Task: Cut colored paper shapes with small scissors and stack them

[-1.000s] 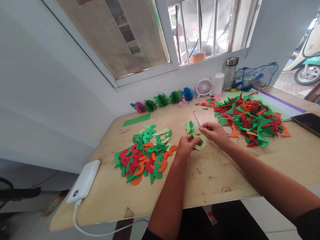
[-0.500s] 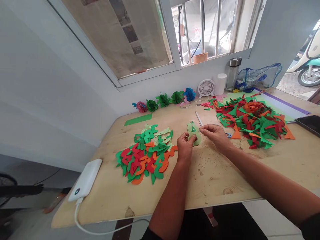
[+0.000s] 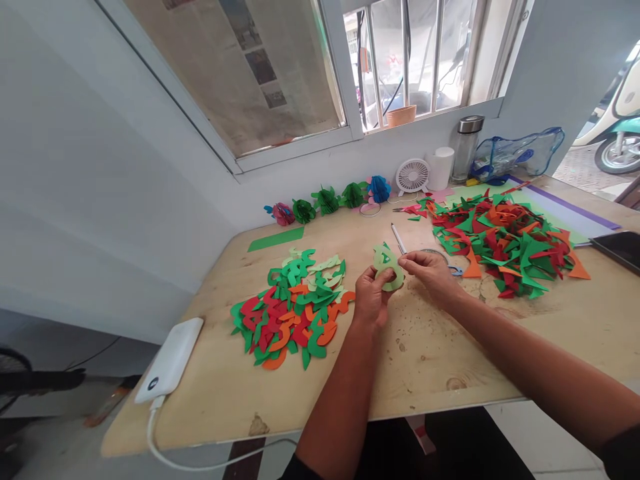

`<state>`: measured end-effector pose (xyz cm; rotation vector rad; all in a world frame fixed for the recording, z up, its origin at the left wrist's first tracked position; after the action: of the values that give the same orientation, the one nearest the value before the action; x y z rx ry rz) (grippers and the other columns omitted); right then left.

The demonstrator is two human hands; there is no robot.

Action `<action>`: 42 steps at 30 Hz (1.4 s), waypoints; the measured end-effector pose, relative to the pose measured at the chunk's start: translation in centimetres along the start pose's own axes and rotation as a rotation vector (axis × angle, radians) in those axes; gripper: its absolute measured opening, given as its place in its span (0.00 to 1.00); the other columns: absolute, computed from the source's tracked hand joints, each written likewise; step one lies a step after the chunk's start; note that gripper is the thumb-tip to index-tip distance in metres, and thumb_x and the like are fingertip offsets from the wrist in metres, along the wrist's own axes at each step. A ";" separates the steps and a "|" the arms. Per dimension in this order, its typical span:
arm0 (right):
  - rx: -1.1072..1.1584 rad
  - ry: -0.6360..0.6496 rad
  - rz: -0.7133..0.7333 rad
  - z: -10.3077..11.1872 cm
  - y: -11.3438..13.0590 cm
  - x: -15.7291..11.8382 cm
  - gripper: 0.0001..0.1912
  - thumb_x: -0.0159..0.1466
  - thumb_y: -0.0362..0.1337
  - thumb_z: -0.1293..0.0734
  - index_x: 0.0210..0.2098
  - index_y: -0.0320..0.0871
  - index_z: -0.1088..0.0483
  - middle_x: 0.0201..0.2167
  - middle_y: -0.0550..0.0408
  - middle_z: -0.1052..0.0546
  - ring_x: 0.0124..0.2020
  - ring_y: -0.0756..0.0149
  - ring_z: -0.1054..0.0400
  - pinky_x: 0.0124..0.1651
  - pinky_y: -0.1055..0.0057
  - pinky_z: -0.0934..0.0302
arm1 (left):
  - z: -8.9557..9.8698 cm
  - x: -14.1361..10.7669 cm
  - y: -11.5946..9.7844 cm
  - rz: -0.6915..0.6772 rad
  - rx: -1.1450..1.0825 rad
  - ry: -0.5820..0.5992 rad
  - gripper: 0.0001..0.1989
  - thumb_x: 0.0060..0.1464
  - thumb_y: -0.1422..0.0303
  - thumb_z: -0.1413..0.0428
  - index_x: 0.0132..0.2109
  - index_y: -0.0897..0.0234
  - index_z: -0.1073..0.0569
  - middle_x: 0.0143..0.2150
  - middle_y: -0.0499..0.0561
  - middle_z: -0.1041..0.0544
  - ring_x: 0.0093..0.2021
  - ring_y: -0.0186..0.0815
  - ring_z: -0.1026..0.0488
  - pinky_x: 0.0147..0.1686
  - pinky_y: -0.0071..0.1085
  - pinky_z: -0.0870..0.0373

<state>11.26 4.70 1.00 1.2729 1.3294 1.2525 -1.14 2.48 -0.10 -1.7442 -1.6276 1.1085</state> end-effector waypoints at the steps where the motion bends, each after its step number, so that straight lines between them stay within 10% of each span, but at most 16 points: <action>1: 0.006 0.002 -0.003 0.0 0.0 0.0 0.16 0.48 0.49 0.29 0.23 0.43 0.28 0.21 0.57 0.30 0.26 0.69 0.39 0.31 0.71 0.43 | 0.0 -0.1 0.0 0.015 0.011 0.005 0.16 0.33 0.69 0.35 0.34 0.68 0.26 0.28 0.48 0.25 0.28 0.30 0.29 0.33 0.31 0.29; 42: 0.034 0.007 0.024 0.1 -0.3 0.1 0.13 0.49 0.47 0.28 0.25 0.43 0.25 0.25 0.55 0.24 0.30 0.65 0.33 0.38 0.68 0.40 | 0.2 -0.2 -0.8 0.100 -0.178 -0.003 0.11 0.37 0.74 0.36 0.31 0.67 0.27 0.29 0.49 0.23 0.30 0.33 0.25 0.32 0.28 0.31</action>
<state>11.34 4.85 0.68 1.3126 1.3487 1.2564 -1.70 2.35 0.48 -1.9573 -1.7020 1.0374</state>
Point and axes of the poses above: each hand's wrist, its own x-axis towards the middle knuckle, its own z-axis out of the back of the hand, y = z × x, the point moved 2 cm from there along x, towards the middle knuckle
